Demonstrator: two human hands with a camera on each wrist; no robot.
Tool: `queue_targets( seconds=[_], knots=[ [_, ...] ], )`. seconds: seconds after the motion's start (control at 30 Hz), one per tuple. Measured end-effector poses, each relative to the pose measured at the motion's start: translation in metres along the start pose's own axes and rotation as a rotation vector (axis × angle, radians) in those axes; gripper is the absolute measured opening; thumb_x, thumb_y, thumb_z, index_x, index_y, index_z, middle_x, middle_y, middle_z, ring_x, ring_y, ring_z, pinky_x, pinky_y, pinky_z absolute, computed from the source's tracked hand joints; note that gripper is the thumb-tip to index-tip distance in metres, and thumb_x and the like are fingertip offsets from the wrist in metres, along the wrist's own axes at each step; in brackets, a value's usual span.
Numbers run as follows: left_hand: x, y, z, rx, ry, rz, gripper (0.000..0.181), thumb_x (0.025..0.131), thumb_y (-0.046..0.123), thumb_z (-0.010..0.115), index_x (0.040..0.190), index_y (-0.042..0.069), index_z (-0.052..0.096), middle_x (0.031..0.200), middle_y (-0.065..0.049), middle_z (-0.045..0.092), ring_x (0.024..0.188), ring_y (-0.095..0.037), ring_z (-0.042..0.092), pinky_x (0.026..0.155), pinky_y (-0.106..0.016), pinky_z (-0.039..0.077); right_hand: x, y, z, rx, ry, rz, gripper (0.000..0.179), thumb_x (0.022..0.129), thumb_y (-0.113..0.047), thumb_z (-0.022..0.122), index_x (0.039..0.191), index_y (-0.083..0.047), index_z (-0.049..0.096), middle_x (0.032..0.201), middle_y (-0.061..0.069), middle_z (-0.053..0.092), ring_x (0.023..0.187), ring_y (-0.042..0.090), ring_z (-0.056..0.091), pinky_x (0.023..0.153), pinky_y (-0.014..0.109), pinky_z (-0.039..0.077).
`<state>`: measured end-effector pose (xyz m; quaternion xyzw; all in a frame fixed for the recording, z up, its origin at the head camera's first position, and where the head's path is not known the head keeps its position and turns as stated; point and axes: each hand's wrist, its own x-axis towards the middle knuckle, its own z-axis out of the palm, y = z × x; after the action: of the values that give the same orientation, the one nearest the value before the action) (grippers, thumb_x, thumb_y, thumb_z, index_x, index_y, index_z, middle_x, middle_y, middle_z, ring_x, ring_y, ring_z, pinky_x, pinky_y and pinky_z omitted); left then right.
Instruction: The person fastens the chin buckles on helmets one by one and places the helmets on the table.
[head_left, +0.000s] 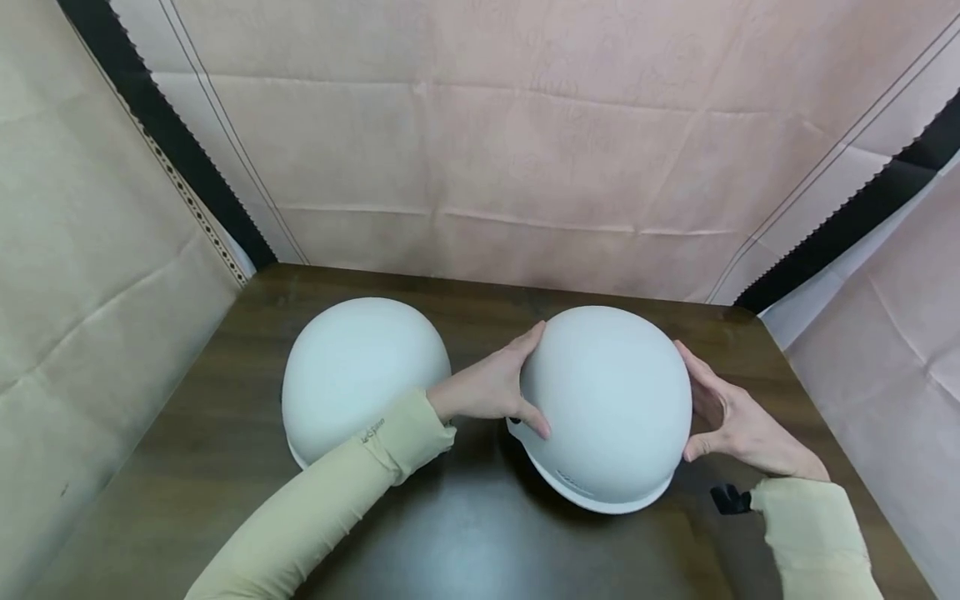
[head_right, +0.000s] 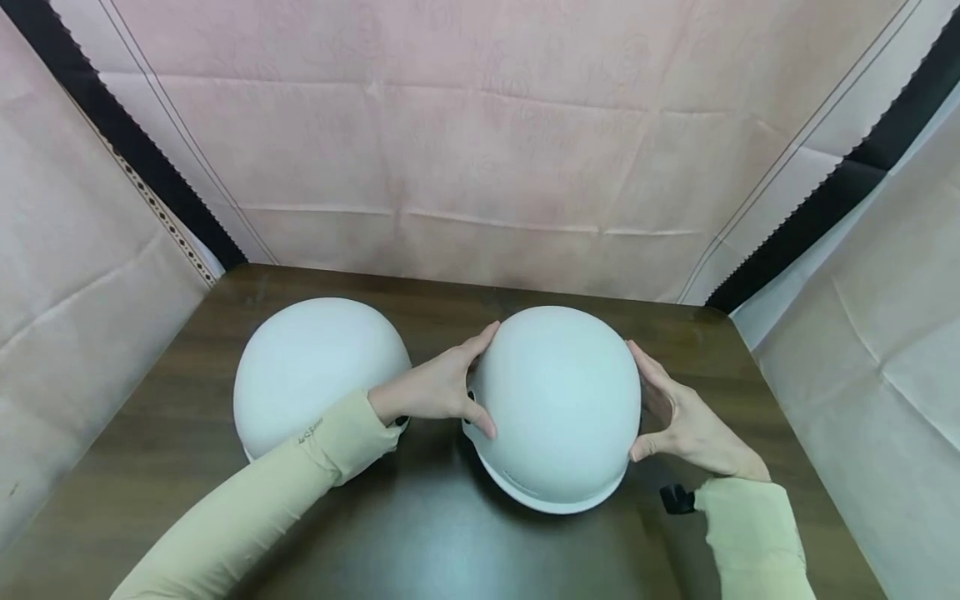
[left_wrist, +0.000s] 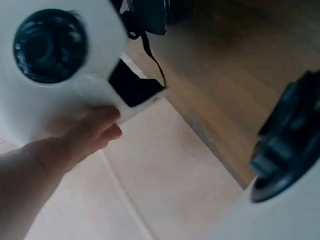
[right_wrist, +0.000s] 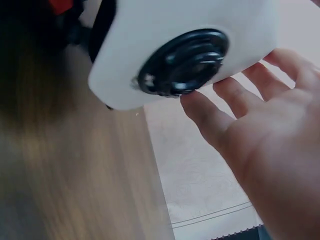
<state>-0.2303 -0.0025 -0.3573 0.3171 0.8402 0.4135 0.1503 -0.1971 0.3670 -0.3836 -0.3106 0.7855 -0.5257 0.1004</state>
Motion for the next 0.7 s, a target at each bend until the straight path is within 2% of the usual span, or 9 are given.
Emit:
queue_targets(
  seconds=[0.23,0.33,0.53,0.7],
  knots=[
    [0.006,-0.002,0.006,0.083,0.021,-0.094,0.14,0.06,0.022,0.095,0.156,0.011,-0.007,0.162,-0.009,0.002,0.147,-0.023,0.013,0.112,-0.04,0.027,0.012,0.011,0.01,-0.039,0.016,0.079,0.123,0.068,0.011,0.082,0.157,-0.026,0.005,0.163,-0.004,0.0,0.146,0.008,0.013,0.103,0.016,0.032],
    [0.005,-0.003,0.009,0.113,0.03,-0.131,0.14,0.06,0.019,0.095,0.155,0.008,-0.007,0.162,-0.011,0.001,0.146,-0.024,0.015,0.112,-0.039,0.028,0.015,0.015,0.014,-0.044,0.016,0.072,0.123,0.068,0.009,0.083,0.157,-0.026,0.007,0.163,-0.002,-0.001,0.145,0.008,0.015,0.102,0.016,0.034],
    [0.007,-0.002,0.014,0.113,0.039,-0.168,0.142,0.058,0.013,0.095,0.154,0.007,-0.009,0.161,-0.017,-0.001,0.145,-0.028,0.018,0.109,-0.039,0.033,0.017,0.018,0.017,-0.066,0.011,0.022,0.123,0.067,0.005,0.085,0.157,-0.02,0.006,0.163,0.004,-0.001,0.143,0.005,0.02,0.101,0.016,0.035],
    [0.009,0.0,0.017,0.129,0.025,-0.192,0.142,0.06,0.011,0.094,0.153,0.006,-0.013,0.16,-0.019,-0.006,0.146,-0.029,0.014,0.107,-0.038,0.035,0.018,0.02,0.017,-0.071,0.011,0.04,0.122,0.07,0.003,0.084,0.157,-0.024,0.004,0.163,0.001,-0.003,0.143,0.004,0.019,0.1,0.015,0.034]
  ],
)
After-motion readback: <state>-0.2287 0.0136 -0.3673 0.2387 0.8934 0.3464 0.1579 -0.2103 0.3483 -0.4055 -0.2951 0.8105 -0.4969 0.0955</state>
